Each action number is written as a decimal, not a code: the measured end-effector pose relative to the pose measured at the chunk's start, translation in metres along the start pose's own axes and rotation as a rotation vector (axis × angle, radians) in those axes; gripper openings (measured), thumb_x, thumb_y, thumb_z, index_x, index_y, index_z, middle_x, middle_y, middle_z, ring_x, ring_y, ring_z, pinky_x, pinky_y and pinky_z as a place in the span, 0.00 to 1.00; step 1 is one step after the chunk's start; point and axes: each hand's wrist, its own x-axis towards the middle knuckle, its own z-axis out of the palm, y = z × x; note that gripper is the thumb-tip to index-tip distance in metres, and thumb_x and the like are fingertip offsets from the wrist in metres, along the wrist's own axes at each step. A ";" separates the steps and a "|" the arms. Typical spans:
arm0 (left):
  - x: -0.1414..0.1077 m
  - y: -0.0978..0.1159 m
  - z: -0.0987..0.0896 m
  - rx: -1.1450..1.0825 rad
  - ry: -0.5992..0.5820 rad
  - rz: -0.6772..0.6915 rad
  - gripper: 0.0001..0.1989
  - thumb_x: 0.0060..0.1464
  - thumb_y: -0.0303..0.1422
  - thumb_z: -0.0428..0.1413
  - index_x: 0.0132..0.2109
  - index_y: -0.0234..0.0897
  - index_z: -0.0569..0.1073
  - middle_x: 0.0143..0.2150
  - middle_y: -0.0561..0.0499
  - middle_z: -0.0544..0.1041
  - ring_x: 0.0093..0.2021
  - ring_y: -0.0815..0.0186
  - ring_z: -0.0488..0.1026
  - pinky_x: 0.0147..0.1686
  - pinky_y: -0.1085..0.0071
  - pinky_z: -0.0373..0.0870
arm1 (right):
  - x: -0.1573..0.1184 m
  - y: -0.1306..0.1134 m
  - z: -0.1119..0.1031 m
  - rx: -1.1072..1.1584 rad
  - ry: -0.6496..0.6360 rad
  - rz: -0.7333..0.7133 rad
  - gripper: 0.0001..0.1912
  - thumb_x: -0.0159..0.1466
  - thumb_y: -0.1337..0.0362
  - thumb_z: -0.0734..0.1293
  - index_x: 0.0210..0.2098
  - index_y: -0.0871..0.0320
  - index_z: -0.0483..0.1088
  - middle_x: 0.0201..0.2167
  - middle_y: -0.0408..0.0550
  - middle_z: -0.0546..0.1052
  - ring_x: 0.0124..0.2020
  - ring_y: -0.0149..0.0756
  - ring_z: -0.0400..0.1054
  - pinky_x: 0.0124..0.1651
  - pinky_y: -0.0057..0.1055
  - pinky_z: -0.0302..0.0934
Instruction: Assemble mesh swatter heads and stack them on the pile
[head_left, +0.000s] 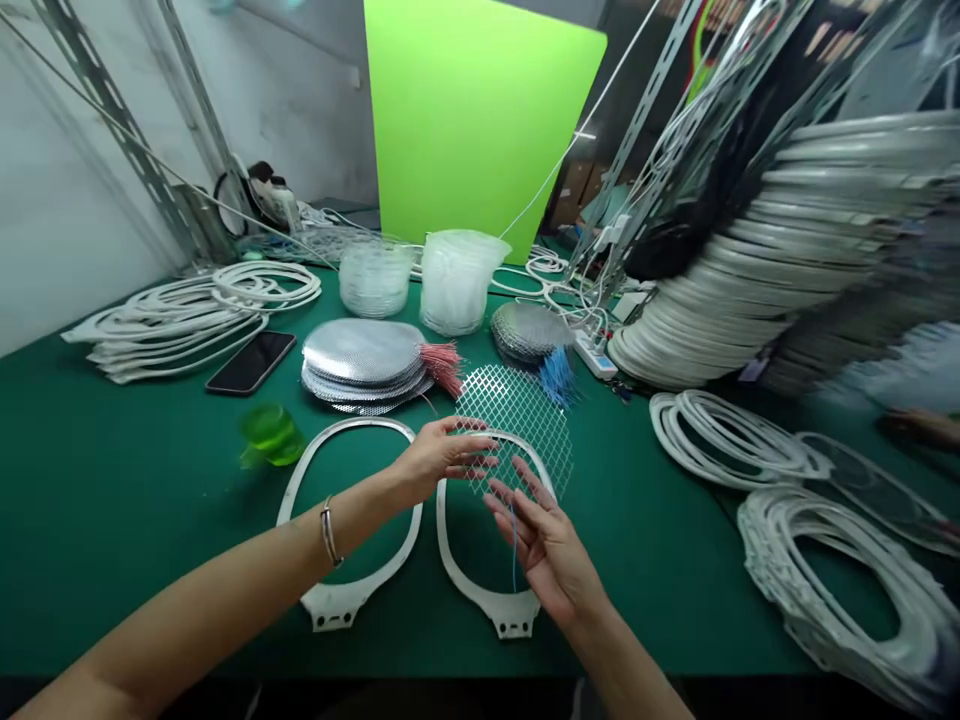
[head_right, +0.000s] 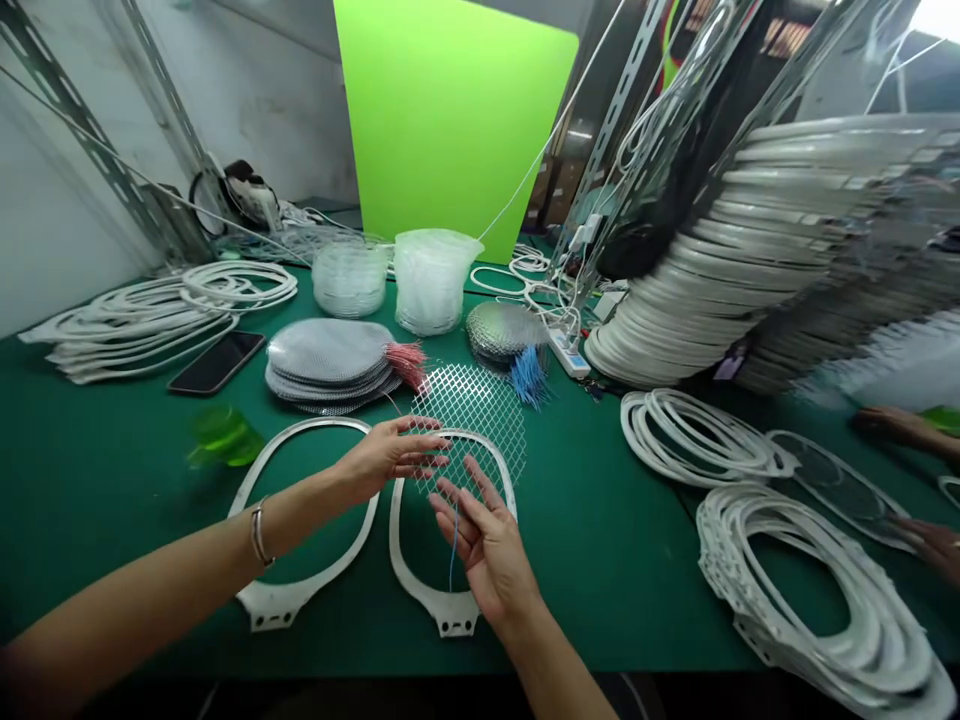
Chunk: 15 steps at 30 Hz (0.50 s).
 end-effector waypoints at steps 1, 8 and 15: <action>-0.007 -0.005 -0.004 0.072 0.009 0.020 0.26 0.53 0.41 0.63 0.54 0.33 0.66 0.53 0.37 0.75 0.46 0.56 0.78 0.42 0.64 0.77 | -0.007 0.006 -0.004 0.006 0.025 0.010 0.39 0.58 0.66 0.73 0.65 0.52 0.55 0.51 0.51 0.77 0.53 0.41 0.71 0.46 0.26 0.71; -0.061 -0.057 -0.034 0.924 0.204 0.390 0.21 0.59 0.43 0.54 0.57 0.42 0.68 0.59 0.44 0.70 0.61 0.49 0.64 0.59 0.49 0.63 | -0.048 0.018 -0.038 -0.036 0.271 0.127 0.43 0.54 0.62 0.77 0.64 0.51 0.56 0.50 0.50 0.78 0.53 0.46 0.70 0.42 0.28 0.73; -0.067 -0.052 -0.051 0.962 0.334 0.421 0.17 0.62 0.41 0.50 0.55 0.43 0.69 0.60 0.48 0.69 0.62 0.54 0.64 0.58 0.53 0.66 | -0.039 0.035 -0.025 -0.068 0.287 0.202 0.45 0.52 0.63 0.78 0.64 0.57 0.56 0.46 0.53 0.79 0.48 0.47 0.74 0.39 0.27 0.73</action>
